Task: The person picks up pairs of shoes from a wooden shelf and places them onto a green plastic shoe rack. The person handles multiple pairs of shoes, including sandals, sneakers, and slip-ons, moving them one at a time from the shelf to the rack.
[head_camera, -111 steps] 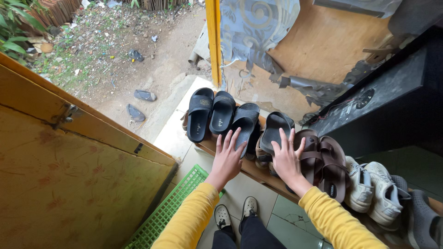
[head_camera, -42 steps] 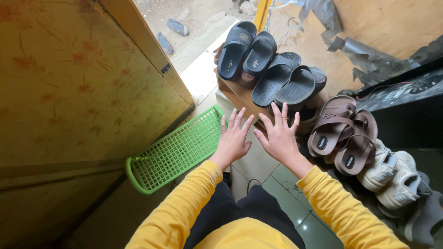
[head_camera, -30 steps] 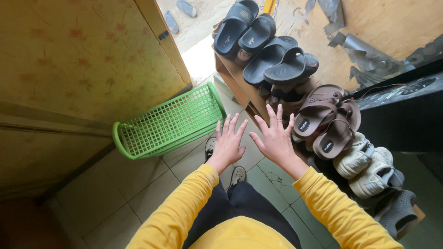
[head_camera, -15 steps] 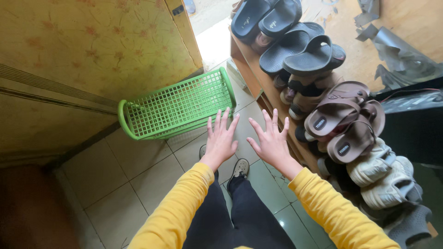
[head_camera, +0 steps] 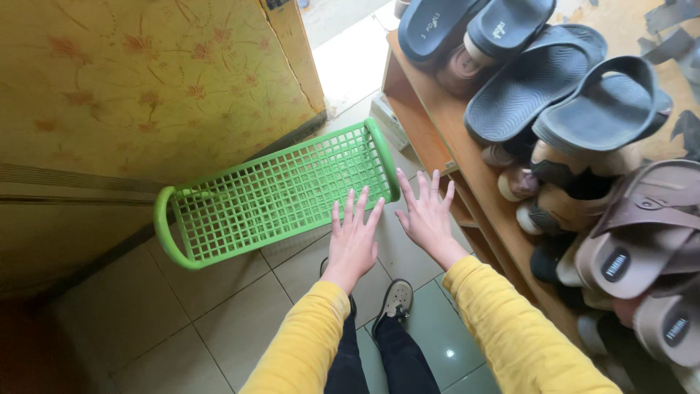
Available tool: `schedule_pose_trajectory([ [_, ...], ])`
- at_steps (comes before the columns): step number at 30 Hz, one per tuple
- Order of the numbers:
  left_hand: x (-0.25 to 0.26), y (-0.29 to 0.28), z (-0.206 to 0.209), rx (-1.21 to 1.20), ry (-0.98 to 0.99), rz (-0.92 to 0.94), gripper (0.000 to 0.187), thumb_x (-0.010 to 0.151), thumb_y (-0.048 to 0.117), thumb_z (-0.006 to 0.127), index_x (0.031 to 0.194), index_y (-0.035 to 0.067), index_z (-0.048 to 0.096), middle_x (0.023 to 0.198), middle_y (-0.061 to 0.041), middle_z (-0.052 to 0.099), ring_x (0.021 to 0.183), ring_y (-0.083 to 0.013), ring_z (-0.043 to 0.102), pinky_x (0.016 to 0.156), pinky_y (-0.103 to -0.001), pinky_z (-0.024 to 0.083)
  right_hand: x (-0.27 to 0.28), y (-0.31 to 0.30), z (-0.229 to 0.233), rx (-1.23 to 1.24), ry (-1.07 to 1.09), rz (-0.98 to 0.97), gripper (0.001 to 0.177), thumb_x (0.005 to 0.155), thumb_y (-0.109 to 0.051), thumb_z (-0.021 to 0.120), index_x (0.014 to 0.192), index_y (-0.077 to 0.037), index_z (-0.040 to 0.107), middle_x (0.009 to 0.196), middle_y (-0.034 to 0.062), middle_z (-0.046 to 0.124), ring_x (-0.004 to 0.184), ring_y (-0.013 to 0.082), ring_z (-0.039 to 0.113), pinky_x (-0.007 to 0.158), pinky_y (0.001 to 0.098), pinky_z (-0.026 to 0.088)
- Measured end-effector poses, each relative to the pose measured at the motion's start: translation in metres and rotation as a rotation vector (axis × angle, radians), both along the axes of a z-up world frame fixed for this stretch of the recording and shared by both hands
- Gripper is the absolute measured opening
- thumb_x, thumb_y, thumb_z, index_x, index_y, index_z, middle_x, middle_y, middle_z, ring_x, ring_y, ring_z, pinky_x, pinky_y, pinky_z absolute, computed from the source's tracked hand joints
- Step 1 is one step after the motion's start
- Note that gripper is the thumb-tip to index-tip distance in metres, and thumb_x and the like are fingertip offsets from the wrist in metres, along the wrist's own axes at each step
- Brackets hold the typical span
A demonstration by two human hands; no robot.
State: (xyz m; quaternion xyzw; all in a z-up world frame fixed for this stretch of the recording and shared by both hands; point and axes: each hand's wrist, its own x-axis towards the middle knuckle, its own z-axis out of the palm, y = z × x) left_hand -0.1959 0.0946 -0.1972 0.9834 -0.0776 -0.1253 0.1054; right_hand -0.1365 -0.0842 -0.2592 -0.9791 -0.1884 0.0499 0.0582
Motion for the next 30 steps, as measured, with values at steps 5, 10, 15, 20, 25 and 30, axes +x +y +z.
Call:
schedule_pose_trajectory([
  [5,0.018,0.015,-0.036,0.007,0.049,0.003,0.097,0.073,0.021,0.078,0.157,0.024,0.031,0.167,-0.013,0.018,0.154,-0.0362,0.015,0.123,-0.057,0.009,0.021,0.017,-0.049,0.007,-0.017,-0.012,0.09,0.091,-0.036,0.068,0.164,-0.03,0.016,0.149,0.0211,0.049,0.145,0.0541,0.031,0.111,0.0769,0.013],
  [10,0.032,0.025,-0.049,-0.012,0.07,-0.021,0.096,0.072,0.019,0.077,0.157,0.023,0.032,0.166,-0.014,0.019,0.154,-0.0355,0.016,0.123,-0.057,0.009,0.038,0.027,-0.061,-0.05,0.042,0.002,0.082,0.096,-0.026,0.062,0.164,-0.038,0.018,0.137,0.0134,0.059,0.144,0.0489,0.037,0.111,0.0773,0.012],
  [15,0.048,0.035,-0.056,-0.038,0.066,-0.053,0.096,0.071,0.017,0.077,0.156,0.022,0.033,0.166,-0.014,0.02,0.154,-0.0355,0.016,0.123,-0.057,0.009,0.053,0.033,-0.057,-0.079,0.083,-0.003,0.081,0.097,-0.023,0.061,0.163,-0.042,0.02,0.125,0.0101,0.064,0.143,0.0427,0.043,0.113,0.0774,0.01],
  [20,0.072,0.046,-0.06,-0.041,0.047,-0.078,0.094,0.072,0.016,0.075,0.156,0.021,0.034,0.165,-0.015,0.021,0.153,-0.0365,0.018,0.122,-0.057,0.01,0.079,0.038,-0.055,-0.058,0.041,0.013,0.079,0.097,-0.026,0.061,0.162,-0.044,0.02,0.126,0.0101,0.064,0.141,0.0428,0.045,0.113,0.0774,0.009],
  [25,0.096,0.059,-0.063,-0.029,0.018,-0.082,0.092,0.073,0.013,0.072,0.157,0.021,0.034,0.165,-0.015,0.022,0.153,-0.0366,0.019,0.123,-0.057,0.012,0.115,0.044,-0.057,-0.108,0.025,0.041,0.079,0.098,-0.025,0.06,0.163,-0.045,0.021,0.131,0.0099,0.062,0.142,0.0445,0.044,0.113,0.0765,0.007],
  [30,0.107,0.068,-0.061,-0.026,0.018,-0.087,0.09,0.075,0.013,0.071,0.156,0.02,0.033,0.166,-0.015,0.021,0.153,-0.0366,0.019,0.123,-0.057,0.011,0.139,0.053,-0.055,-0.169,0.032,0.052,0.078,0.098,-0.026,0.06,0.162,-0.047,0.021,0.134,0.0111,0.061,0.143,0.0498,0.04,0.114,0.0748,0.005],
])
